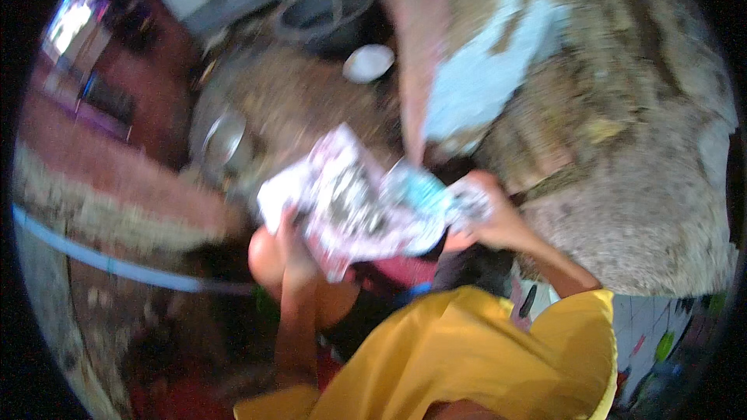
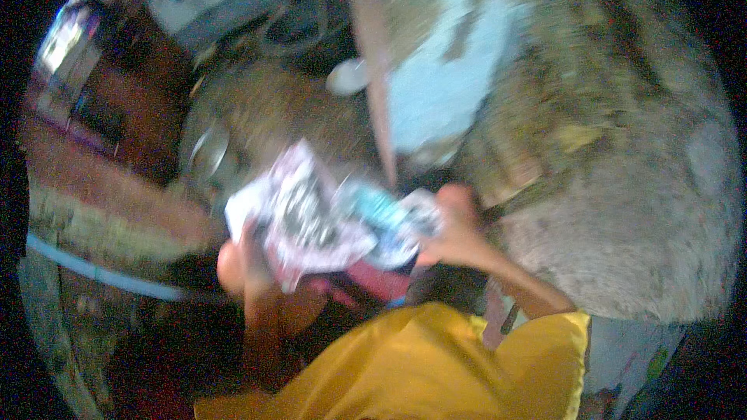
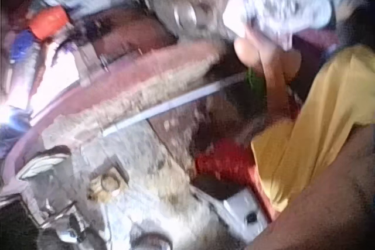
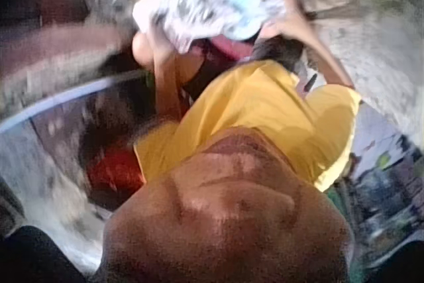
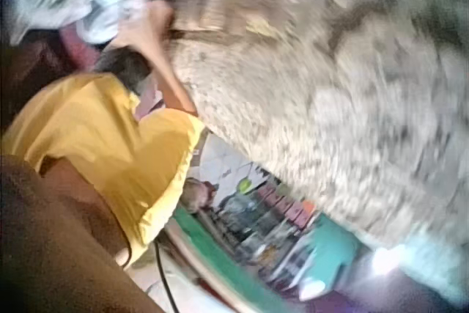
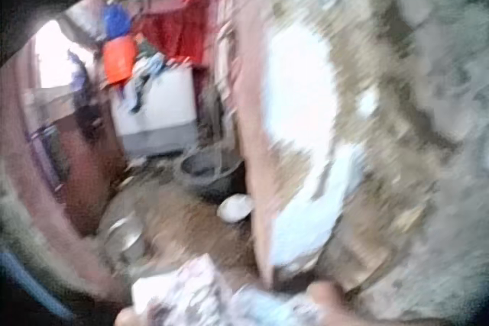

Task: The person applies plaster to a rough brick wall using a scraper and a plastic board to hold the material.

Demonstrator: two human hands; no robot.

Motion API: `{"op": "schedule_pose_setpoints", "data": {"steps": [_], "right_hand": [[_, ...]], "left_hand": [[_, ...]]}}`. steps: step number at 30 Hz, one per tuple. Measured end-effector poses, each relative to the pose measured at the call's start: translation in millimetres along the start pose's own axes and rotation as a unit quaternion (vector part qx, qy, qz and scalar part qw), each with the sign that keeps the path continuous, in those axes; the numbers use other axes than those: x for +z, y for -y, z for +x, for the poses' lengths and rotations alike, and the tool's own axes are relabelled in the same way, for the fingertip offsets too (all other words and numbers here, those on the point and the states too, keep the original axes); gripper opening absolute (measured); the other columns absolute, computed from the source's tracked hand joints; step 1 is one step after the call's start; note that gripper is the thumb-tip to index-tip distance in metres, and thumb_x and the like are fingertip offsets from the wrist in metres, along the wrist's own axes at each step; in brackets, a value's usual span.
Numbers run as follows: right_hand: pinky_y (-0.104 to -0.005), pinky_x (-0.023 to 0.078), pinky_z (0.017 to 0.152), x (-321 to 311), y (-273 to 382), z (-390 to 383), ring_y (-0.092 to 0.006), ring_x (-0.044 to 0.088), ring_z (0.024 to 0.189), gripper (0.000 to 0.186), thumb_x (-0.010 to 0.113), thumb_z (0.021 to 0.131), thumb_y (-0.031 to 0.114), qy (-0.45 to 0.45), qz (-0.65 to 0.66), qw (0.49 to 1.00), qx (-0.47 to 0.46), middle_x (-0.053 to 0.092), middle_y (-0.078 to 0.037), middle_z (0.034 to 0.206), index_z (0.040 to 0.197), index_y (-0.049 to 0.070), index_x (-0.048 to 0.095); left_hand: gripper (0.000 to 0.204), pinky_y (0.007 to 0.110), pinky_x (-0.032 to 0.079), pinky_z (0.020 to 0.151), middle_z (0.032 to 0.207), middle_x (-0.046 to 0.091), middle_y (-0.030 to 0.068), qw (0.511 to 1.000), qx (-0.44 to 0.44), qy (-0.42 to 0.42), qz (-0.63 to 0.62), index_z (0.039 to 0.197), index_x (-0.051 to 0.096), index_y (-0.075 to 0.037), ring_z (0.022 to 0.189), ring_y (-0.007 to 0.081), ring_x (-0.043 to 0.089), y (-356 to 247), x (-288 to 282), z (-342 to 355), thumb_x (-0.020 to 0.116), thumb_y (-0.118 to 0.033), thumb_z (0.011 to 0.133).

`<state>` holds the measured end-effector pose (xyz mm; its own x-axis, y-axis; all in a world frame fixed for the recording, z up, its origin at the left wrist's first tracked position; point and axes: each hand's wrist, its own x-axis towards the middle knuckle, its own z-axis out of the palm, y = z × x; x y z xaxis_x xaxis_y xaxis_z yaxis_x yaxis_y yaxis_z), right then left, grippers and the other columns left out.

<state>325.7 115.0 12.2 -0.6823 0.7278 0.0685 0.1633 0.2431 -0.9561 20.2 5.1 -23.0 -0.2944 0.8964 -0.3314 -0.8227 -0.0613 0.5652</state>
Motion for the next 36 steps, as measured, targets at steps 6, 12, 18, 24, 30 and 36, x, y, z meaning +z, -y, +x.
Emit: {"op": "schedule_pose_setpoints", "data": {"steps": [6,12,18,24,30,36], "right_hand": [[-0.0361,0.049,0.08,-1.2,3.2,13.2,-0.0269,0.065,0.09,0.039,0.055,0.083,0.005,0.061,-0.142,0.984,-0.086,0.065,-0.017,0.1,0.121,0.005,0.052],[-0.0283,0.049,0.056,-23.9,3.9,8.4,-0.0127,0.059,0.067,0.04,0.051,0.087,0.007,0.162,0.006,0.981,0.109,0.065,-0.009,0.09,0.127,0.005,0.049],[-0.0206,0.044,0.047,-23.3,-30.9,-0.5,-0.0071,0.054,0.057,0.04,0.055,0.091,0.017,0.171,0.267,0.928,0.194,0.067,-0.006,0.088,0.129,0.005,0.049],[-0.0233,0.048,0.067,-16.3,-18.4,-5.0,-0.0108,0.057,0.075,0.049,0.057,0.091,0.021,0.098,0.423,0.898,0.069,0.063,-0.007,0.099,0.134,0.003,0.044],[-0.0265,0.048,0.065,-22.3,42.3,1.7,-0.0173,0.057,0.075,0.066,0.06,0.082,0.018,-0.07,0.483,0.867,-0.096,0.057,-0.015,0.106,0.139,0.0,0.034],[-0.0217,0.045,0.067,-49.0,88.2,38.9,-0.0127,0.053,0.079,0.062,0.054,0.089,0.014,-0.349,0.314,0.832,-0.294,0.054,-0.015,0.117,0.142,-0.001,0.027]], "left_hand": [[0.048,0.046,0.045,0.094,0.121,0.054,0.017,0.999,0.029,0.027,0.002,0.127,0.044,0.001,0.108,0.0336,0.056,-1.2,-5.4,1.5,0.044,-0.028,0.089],[0.047,0.046,0.046,0.093,0.12,0.055,0.0172,0.999,0.018,0.03,-0.012,0.127,0.044,0.001,0.106,0.0334,0.057,5.5,5.3,2.5,0.044,-0.028,0.089],[0.048,0.046,0.046,0.093,0.12,0.055,0.0178,0.999,0.027,0.018,-0.017,0.127,0.043,0.001,0.106,0.0331,0.057,7.9,14.6,-1.0,0.043,-0.028,0.09],[0.05,0.047,0.045,0.094,0.122,0.054,0.0182,0.999,0.019,0.033,-0.022,0.129,0.042,0.001,0.107,0.0339,0.056,6.1,19.3,-3.1,0.043,-0.029,0.09],[0.05,0.047,0.045,0.094,0.123,0.053,0.0181,0.999,0.029,0.037,-0.023,0.129,0.041,0.001,0.107,0.034,0.056,7.1,16.0,-2.9,0.043,-0.03,0.089],[0.051,0.047,0.045,0.094,0.123,0.053,0.018,0.998,0.032,0.041,-0.028,0.129,0.041,0.001,0.108,0.034,0.055,5.2,10.2,-6.3,0.043,-0.03,0.089]]}}
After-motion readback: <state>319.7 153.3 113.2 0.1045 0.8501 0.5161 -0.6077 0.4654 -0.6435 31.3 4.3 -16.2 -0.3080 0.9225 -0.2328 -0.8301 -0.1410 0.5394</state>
